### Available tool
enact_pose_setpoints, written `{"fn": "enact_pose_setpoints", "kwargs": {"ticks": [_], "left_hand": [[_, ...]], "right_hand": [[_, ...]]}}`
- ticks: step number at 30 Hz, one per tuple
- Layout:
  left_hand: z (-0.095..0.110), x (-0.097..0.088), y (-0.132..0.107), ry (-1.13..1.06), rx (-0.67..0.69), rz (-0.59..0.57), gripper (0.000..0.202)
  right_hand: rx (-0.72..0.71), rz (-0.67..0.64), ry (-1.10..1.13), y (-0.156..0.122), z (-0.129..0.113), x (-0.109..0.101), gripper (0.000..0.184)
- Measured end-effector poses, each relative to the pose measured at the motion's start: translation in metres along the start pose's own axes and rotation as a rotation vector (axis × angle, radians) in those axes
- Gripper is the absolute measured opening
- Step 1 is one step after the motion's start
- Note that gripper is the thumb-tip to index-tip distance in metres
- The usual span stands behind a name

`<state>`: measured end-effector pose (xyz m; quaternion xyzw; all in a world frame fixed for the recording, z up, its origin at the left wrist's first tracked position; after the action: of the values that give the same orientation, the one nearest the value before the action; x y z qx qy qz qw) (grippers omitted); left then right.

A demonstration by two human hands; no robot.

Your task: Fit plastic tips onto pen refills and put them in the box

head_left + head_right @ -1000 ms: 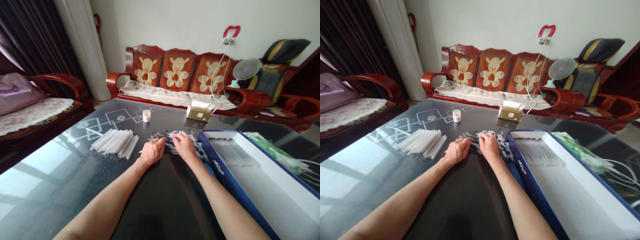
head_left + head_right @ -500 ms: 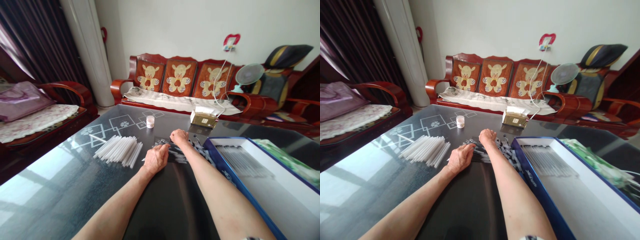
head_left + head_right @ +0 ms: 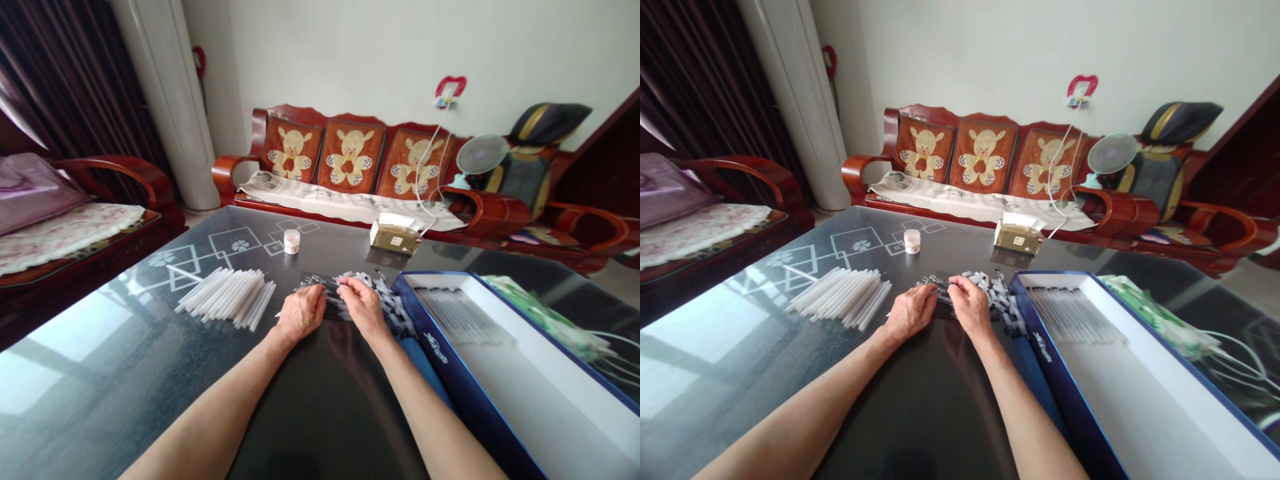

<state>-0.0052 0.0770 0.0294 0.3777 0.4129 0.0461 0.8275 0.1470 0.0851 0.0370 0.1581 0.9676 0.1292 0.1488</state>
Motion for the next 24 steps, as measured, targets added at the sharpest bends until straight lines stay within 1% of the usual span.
{"fn": "enact_pose_setpoints", "kwargs": {"ticks": [2,4,7,10,12,18,24], "left_hand": [[0.003,-0.001,0.000,0.004,0.034,-0.012,0.019],[0.006,-0.001,0.000,0.013,0.066,-0.025,0.020],[0.008,-0.002,0.000,0.035,0.083,-0.032,0.022],[0.008,-0.002,0.001,0.065,0.096,-0.034,0.023],[0.009,-0.001,0.002,0.087,0.117,-0.041,0.024],[0.010,0.000,0.003,0.130,0.165,-0.051,0.027],[0.009,0.002,0.002,0.138,0.161,-0.080,0.028]], "right_hand": [[0.078,0.002,0.166,-0.011,0.009,0.001,0.031],[0.108,-0.016,0.260,-0.017,0.015,0.006,0.031],[0.050,-0.056,0.216,-0.021,0.016,0.012,0.028],[-0.040,-0.018,0.132,-0.021,0.016,0.012,0.027],[-0.063,0.004,0.122,-0.020,0.017,0.012,0.027],[-0.030,-0.010,0.154,-0.016,0.023,0.016,0.027],[0.025,-0.046,0.205,-0.017,0.027,0.019,0.029]]}}
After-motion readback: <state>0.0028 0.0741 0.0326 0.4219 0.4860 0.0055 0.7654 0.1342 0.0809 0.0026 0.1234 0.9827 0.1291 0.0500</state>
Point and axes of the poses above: each hand's wrist, its own y-axis towards the middle knuckle, its own x-axis out of the palm, z = x × y, the point moved 6 cm from there along y, towards the middle knuckle, and after that the axes turned 5 degrees about z, right-handed, at the moved point
